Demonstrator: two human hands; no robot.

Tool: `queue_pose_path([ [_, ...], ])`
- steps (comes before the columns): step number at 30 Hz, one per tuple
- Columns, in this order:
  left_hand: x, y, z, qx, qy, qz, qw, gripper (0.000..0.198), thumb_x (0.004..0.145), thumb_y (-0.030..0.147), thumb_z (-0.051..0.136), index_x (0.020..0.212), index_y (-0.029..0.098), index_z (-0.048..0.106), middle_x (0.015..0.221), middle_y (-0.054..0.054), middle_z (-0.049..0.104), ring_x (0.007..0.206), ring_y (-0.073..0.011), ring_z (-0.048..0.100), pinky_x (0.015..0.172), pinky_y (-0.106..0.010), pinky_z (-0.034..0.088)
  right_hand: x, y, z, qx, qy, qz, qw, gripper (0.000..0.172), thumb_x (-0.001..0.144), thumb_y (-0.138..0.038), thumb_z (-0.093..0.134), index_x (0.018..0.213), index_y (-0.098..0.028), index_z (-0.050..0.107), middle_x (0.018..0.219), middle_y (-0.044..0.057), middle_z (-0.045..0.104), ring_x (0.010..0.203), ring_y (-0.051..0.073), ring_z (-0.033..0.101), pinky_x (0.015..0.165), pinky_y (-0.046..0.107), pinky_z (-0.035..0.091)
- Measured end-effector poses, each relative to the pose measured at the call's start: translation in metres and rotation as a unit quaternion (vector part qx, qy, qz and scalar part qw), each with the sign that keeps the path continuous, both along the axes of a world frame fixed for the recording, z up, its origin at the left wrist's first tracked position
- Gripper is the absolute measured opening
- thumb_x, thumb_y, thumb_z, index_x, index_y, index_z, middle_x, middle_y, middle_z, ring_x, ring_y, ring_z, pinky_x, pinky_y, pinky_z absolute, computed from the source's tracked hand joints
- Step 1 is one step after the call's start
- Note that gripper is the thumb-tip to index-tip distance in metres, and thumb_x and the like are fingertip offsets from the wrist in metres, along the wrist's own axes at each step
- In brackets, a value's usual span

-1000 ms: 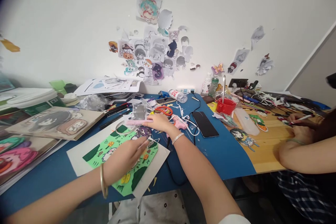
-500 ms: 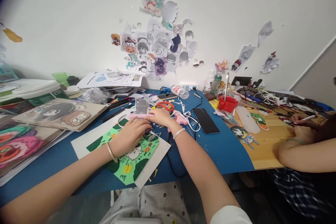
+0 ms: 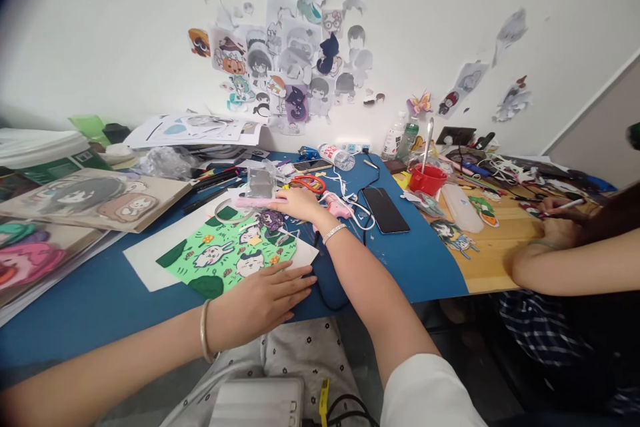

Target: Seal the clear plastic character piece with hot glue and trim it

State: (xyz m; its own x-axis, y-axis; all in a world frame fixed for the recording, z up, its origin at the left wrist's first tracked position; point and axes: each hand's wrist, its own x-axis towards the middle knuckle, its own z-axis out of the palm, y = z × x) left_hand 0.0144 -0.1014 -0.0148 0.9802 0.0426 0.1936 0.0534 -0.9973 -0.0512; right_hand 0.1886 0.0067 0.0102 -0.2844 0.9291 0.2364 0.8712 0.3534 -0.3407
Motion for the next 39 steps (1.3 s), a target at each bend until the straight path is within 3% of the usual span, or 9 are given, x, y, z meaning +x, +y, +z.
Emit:
queue_pose_path([
  [4,-0.002,-0.019,0.002,0.058,-0.081,-0.034,0.994,0.031,0.091,0.032,0.046,0.111,0.011,0.059,0.124,-0.009,0.060,0.125,-0.0256,0.042,0.105,-0.042,0.029,0.001,0.002,-0.001,-0.003,0.001,0.004,1.000,0.039,0.083,-0.055,0.043,0.068,-0.020,0.050,0.068,-0.001,0.054,0.063,0.014,0.046,0.052,0.023,0.020],
  [6,-0.004,-0.038,-0.003,0.048,-0.115,-0.089,0.988,0.021,0.090,0.022,0.047,0.102,0.013,0.062,0.113,-0.008,0.066,0.116,-0.0242,0.050,0.096,-0.038,0.037,0.001,0.003,-0.002,-0.004,0.001,0.006,1.000,0.038,0.084,-0.054,0.044,0.067,-0.021,0.049,0.068,-0.001,0.054,0.063,0.014,0.046,0.052,0.023,0.020],
  [8,-0.007,-0.057,-0.017,0.024,-0.069,-0.134,0.988,0.017,0.089,0.022,0.049,0.095,0.014,0.062,0.086,-0.007,0.069,0.085,-0.0197,0.061,0.072,-0.033,0.045,0.002,0.003,-0.003,-0.007,0.001,0.008,1.000,0.038,0.084,-0.054,0.043,0.067,-0.020,0.048,0.067,-0.001,0.053,0.062,0.013,0.046,0.052,0.023,0.020],
  [10,-0.010,-0.068,-0.037,-0.008,-0.009,-0.082,0.997,0.015,0.085,0.026,0.054,0.076,0.015,0.061,0.065,-0.002,0.063,0.062,-0.0178,0.057,0.055,-0.032,0.042,0.002,0.002,-0.002,-0.008,0.002,0.010,1.000,0.039,0.085,-0.054,0.042,0.066,-0.020,0.048,0.066,-0.001,0.052,0.060,0.013,0.046,0.051,0.023,0.020],
  [12,-0.014,-0.070,-0.055,-0.017,0.017,-0.071,0.997,0.009,0.076,0.015,0.063,0.068,0.017,0.059,0.061,0.001,0.061,0.052,-0.0152,0.053,0.047,-0.030,0.037,0.002,0.001,-0.001,-0.009,0.003,0.013,1.000,0.040,0.084,-0.055,0.041,0.066,-0.020,0.047,0.065,-0.001,0.052,0.060,0.013,0.045,0.052,0.023,0.020],
  [18,-0.027,-0.053,-0.070,-0.093,0.033,-0.065,0.993,0.030,0.061,0.029,0.080,0.086,0.031,0.064,0.094,0.007,0.062,0.075,-0.0127,0.059,0.061,-0.023,0.042,0.001,-0.003,0.003,-0.009,0.014,0.014,1.000,0.040,0.084,-0.056,0.040,0.069,-0.020,0.048,0.068,-0.001,0.053,0.062,0.013,0.046,0.053,0.022,0.021],
  [26,-0.026,-0.048,-0.076,-0.160,0.028,-0.065,0.984,0.047,0.050,0.026,0.086,0.091,0.029,0.064,0.094,0.006,0.059,0.077,-0.0111,0.060,0.063,-0.018,0.044,-0.001,-0.008,0.007,-0.020,0.019,0.013,1.000,0.041,0.085,-0.056,0.039,0.070,-0.019,0.049,0.068,0.000,0.052,0.064,0.014,0.046,0.053,0.022,0.022],
  [34,-0.027,-0.050,-0.078,-0.164,0.045,-0.059,0.984,0.044,0.054,0.025,0.084,0.094,0.029,0.065,0.095,0.006,0.057,0.079,-0.0130,0.059,0.067,-0.020,0.044,-0.001,-0.009,0.007,-0.025,0.014,0.005,1.000,0.042,0.086,-0.057,0.039,0.070,-0.019,0.050,0.068,0.000,0.053,0.062,0.014,0.046,0.053,0.024,0.021],
  [39,-0.022,-0.046,-0.085,-0.168,0.087,-0.093,0.978,0.032,0.068,0.036,0.074,0.097,0.031,0.063,0.099,0.004,0.056,0.081,-0.0139,0.057,0.064,-0.022,0.040,-0.001,-0.009,0.007,-0.018,0.011,0.007,1.000,0.042,0.086,-0.056,0.040,0.068,-0.019,0.048,0.064,-0.001,0.050,0.060,0.013,0.046,0.051,0.023,0.021],
])
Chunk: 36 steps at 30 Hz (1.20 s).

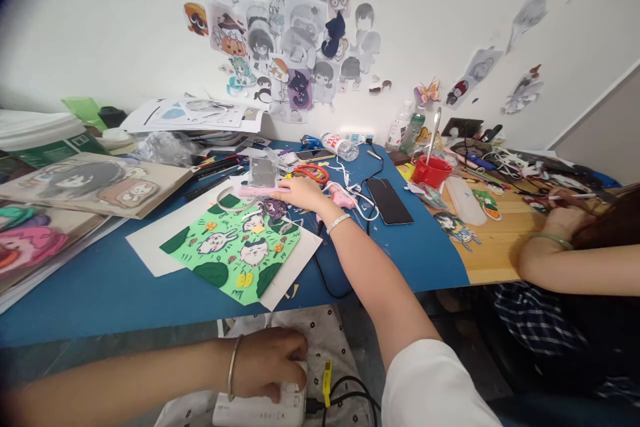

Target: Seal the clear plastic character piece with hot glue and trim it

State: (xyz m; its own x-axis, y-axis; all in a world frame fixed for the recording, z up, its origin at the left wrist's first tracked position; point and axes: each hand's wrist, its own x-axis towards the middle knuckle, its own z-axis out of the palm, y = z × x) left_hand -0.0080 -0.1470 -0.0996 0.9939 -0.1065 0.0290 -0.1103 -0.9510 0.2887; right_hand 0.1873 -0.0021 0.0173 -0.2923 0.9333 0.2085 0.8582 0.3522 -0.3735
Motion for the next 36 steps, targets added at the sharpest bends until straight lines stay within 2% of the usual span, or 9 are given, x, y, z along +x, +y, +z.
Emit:
queue_pose_path([
  [6,0.009,0.002,-0.002,0.014,0.051,-0.028,0.998,0.029,0.072,0.038,0.070,0.099,0.029,0.062,0.101,-0.001,0.055,0.082,-0.0173,0.055,0.057,-0.024,0.031,0.000,0.002,-0.001,0.005,-0.001,0.006,1.000,0.041,0.085,-0.055,0.042,0.068,-0.019,0.048,0.066,-0.001,0.054,0.062,0.013,0.047,0.052,0.023,0.021],
  [11,0.015,-0.001,0.002,0.035,0.075,-0.038,0.996,0.030,0.073,0.037,0.069,0.102,0.032,0.060,0.099,-0.002,0.054,0.079,-0.0185,0.054,0.054,-0.026,0.026,0.001,0.003,-0.002,0.012,0.000,0.010,1.000,0.041,0.085,-0.055,0.041,0.066,-0.019,0.047,0.065,-0.002,0.052,0.060,0.012,0.046,0.052,0.023,0.020],
  [18,0.018,-0.003,0.008,0.057,0.081,-0.045,0.994,0.028,0.072,0.037,0.070,0.097,0.027,0.061,0.091,-0.004,0.055,0.072,-0.0188,0.052,0.052,-0.025,0.022,0.001,0.004,-0.004,0.020,-0.001,0.008,1.000,0.040,0.085,-0.054,0.042,0.066,-0.019,0.048,0.064,-0.003,0.052,0.059,0.011,0.045,0.052,0.023,0.020],
  [22,0.015,-0.001,0.005,0.054,0.072,-0.043,0.995,0.026,0.076,0.038,0.066,0.096,0.024,0.060,0.093,-0.004,0.055,0.073,-0.0178,0.051,0.054,-0.025,0.023,0.001,0.004,-0.004,0.020,-0.002,0.008,1.000,0.040,0.085,-0.055,0.041,0.067,-0.020,0.048,0.064,-0.003,0.052,0.059,0.011,0.045,0.052,0.023,0.019],
  [26,0.012,-0.001,0.001,0.043,0.073,-0.026,0.996,0.035,0.070,0.037,0.073,0.098,0.022,0.059,0.093,-0.003,0.055,0.075,-0.0173,0.052,0.055,-0.024,0.024,0.001,0.004,-0.004,0.018,-0.005,0.007,1.000,0.041,0.085,-0.055,0.041,0.065,-0.020,0.047,0.064,-0.002,0.051,0.059,0.012,0.044,0.052,0.023,0.019],
  [29,0.010,-0.002,0.006,0.034,0.070,-0.021,0.997,0.040,0.068,0.035,0.075,0.104,0.027,0.060,0.095,-0.002,0.055,0.078,-0.0175,0.053,0.056,-0.024,0.025,0.001,0.004,-0.004,0.015,-0.008,0.006,1.000,0.042,0.085,-0.056,0.040,0.065,-0.020,0.047,0.065,-0.002,0.051,0.059,0.012,0.045,0.053,0.023,0.020],
  [32,0.009,-0.003,0.012,0.025,0.061,-0.021,0.998,0.034,0.070,0.033,0.073,0.103,0.030,0.062,0.098,-0.002,0.053,0.080,-0.0171,0.054,0.058,-0.023,0.028,0.002,0.005,-0.004,0.012,-0.010,0.008,1.000,0.042,0.085,-0.056,0.039,0.066,-0.020,0.047,0.066,-0.002,0.052,0.059,0.012,0.045,0.053,0.023,0.020],
  [34,0.009,-0.006,0.011,0.019,0.049,-0.025,0.998,0.035,0.070,0.036,0.072,0.102,0.028,0.062,0.100,-0.002,0.053,0.082,-0.0168,0.054,0.061,-0.023,0.032,0.002,0.006,-0.005,0.010,-0.012,0.009,1.000,0.041,0.085,-0.055,0.040,0.067,-0.020,0.047,0.066,-0.002,0.052,0.059,0.012,0.045,0.053,0.023,0.020],
  [36,0.013,-0.012,0.003,0.029,0.024,-0.029,0.999,0.040,0.069,0.045,0.069,0.102,0.024,0.060,0.096,-0.002,0.055,0.081,-0.0172,0.053,0.066,-0.024,0.035,0.002,0.008,-0.006,0.010,-0.014,0.008,1.000,0.039,0.085,-0.054,0.042,0.067,-0.020,0.048,0.066,-0.002,0.053,0.060,0.013,0.046,0.053,0.023,0.021],
])
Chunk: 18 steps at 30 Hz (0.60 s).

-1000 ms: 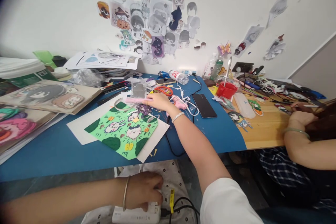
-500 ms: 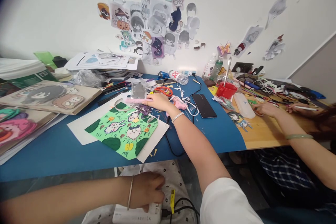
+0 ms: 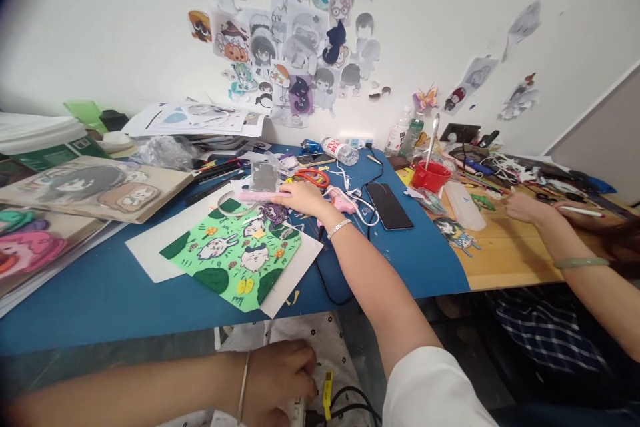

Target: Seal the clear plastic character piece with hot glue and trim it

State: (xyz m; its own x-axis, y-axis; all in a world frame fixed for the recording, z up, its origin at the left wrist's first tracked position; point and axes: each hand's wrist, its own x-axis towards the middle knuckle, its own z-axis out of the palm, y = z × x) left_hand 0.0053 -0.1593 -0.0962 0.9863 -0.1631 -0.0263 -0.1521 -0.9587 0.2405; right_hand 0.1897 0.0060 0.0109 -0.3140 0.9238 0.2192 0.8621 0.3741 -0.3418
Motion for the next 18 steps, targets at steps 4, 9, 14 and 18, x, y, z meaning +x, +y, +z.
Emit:
queue_pose_path([
  [4,0.019,-0.018,-0.035,0.069,-0.071,0.019,0.995,0.020,0.077,0.038,0.063,0.071,0.019,0.063,0.075,-0.002,0.059,0.074,-0.0188,0.051,0.063,-0.028,0.035,0.000,0.003,-0.002,0.004,-0.006,-0.002,1.000,0.038,0.084,-0.053,0.044,0.067,-0.020,0.049,0.065,-0.002,0.053,0.061,0.013,0.047,0.053,0.022,0.021],
  [9,0.041,-0.029,-0.075,0.108,-0.070,0.056,0.990,0.026,0.079,0.032,0.064,0.057,0.018,0.061,0.061,-0.001,0.059,0.062,-0.0167,0.050,0.047,-0.028,0.026,-0.001,0.000,0.000,0.007,-0.013,-0.005,1.000,0.037,0.085,-0.053,0.043,0.070,-0.020,0.052,0.068,-0.002,0.056,0.062,0.013,0.048,0.053,0.022,0.021],
  [14,0.049,-0.025,-0.085,0.129,-0.045,0.055,0.989,0.024,0.079,0.038,0.063,0.066,0.017,0.067,0.058,-0.003,0.063,0.054,-0.0163,0.051,0.041,-0.027,0.025,-0.002,-0.003,0.003,0.005,-0.017,0.000,1.000,0.035,0.086,-0.052,0.042,0.077,-0.021,0.055,0.075,-0.001,0.059,0.065,0.014,0.050,0.054,0.022,0.022],
  [18,0.051,-0.023,-0.080,0.130,-0.014,0.033,0.991,0.019,0.082,0.031,0.059,0.069,0.020,0.068,0.057,-0.003,0.065,0.050,-0.0168,0.054,0.036,-0.027,0.023,-0.003,-0.002,0.003,0.003,-0.024,-0.005,1.000,0.035,0.085,-0.052,0.044,0.074,-0.021,0.055,0.072,-0.002,0.058,0.065,0.014,0.050,0.053,0.022,0.021],
])
